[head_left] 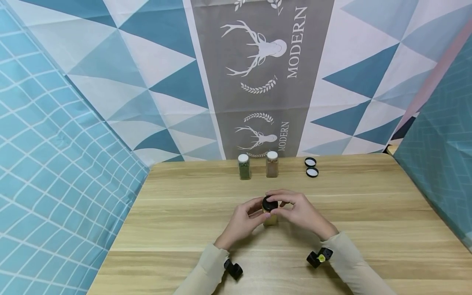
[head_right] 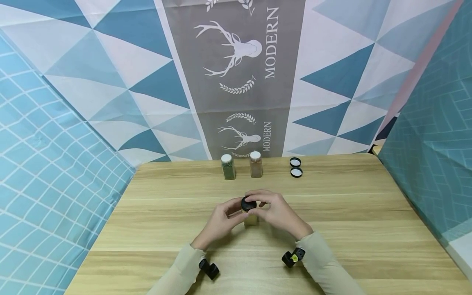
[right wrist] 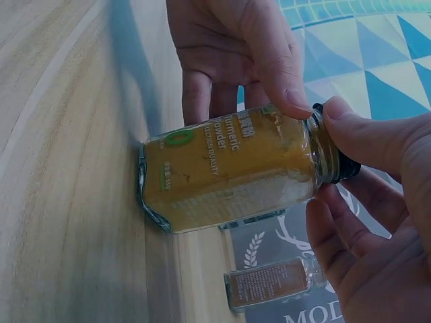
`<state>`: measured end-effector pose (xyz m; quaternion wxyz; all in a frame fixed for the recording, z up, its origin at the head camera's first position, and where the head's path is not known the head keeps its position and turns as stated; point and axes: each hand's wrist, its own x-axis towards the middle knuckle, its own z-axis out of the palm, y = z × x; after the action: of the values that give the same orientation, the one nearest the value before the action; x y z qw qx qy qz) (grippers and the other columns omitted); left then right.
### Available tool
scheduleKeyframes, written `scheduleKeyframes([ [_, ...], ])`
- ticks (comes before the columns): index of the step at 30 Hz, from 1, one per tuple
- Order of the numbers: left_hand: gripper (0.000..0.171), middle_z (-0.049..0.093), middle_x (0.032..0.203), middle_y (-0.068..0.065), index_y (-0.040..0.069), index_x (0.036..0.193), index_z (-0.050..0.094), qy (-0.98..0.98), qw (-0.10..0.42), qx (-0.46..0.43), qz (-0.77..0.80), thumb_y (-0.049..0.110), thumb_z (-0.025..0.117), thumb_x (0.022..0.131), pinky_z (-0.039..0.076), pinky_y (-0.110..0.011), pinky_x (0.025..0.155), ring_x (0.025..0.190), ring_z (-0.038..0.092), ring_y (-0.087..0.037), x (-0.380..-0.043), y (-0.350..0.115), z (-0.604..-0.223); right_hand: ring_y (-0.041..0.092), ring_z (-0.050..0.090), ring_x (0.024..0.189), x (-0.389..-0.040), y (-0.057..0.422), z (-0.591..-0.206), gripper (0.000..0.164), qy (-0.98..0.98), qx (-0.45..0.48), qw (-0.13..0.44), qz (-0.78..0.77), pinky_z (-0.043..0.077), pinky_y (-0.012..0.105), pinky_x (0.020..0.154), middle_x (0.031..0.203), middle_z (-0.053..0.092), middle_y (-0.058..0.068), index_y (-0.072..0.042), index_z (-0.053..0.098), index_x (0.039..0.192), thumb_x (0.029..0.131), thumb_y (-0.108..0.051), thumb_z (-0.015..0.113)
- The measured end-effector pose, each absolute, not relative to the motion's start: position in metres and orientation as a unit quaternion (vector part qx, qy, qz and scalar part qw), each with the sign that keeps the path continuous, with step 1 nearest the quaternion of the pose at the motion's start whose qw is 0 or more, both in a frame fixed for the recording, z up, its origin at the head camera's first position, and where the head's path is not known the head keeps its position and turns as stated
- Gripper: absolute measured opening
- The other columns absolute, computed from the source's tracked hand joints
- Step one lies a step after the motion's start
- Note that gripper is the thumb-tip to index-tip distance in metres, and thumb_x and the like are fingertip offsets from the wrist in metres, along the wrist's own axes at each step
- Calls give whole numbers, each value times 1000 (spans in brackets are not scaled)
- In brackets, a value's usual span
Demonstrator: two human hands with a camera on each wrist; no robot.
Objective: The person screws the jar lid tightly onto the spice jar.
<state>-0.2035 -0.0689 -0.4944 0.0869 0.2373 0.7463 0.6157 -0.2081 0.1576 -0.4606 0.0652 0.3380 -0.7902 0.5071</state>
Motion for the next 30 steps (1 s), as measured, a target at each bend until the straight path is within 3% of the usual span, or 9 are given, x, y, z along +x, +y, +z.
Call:
scheduleKeyframes([
  [14, 50, 60, 147, -9, 13, 145, 58, 740, 88, 238, 623, 23, 73, 98, 52, -33, 110, 136, 58, -24, -204, -69, -496, 13, 67, 116, -210, 159, -464, 32, -794, 339, 62, 501, 62, 25, 78, 135, 69, 10, -10, 76, 120, 89, -9, 80],
  [22, 49, 61, 145, -8, 14, 144, 59, 742, 86, 235, 622, 24, 74, 98, 52, -29, 109, 135, 59, -23, -204, -69, -497, 19, 62, 130, -211, 161, -465, 30, -797, 310, 27, 517, 57, 24, 100, 135, 70, 1, -16, 78, 119, 89, -11, 80],
  [30, 49, 61, 145, -9, 12, 144, 59, 744, 83, 235, 620, 23, 74, 98, 53, -29, 108, 134, 59, -24, -205, -68, -497, 12, 66, 116, -211, 161, -466, 35, -792, 327, 39, 514, 62, 27, 78, 134, 69, 10, -11, 75, 122, 88, -8, 81],
])
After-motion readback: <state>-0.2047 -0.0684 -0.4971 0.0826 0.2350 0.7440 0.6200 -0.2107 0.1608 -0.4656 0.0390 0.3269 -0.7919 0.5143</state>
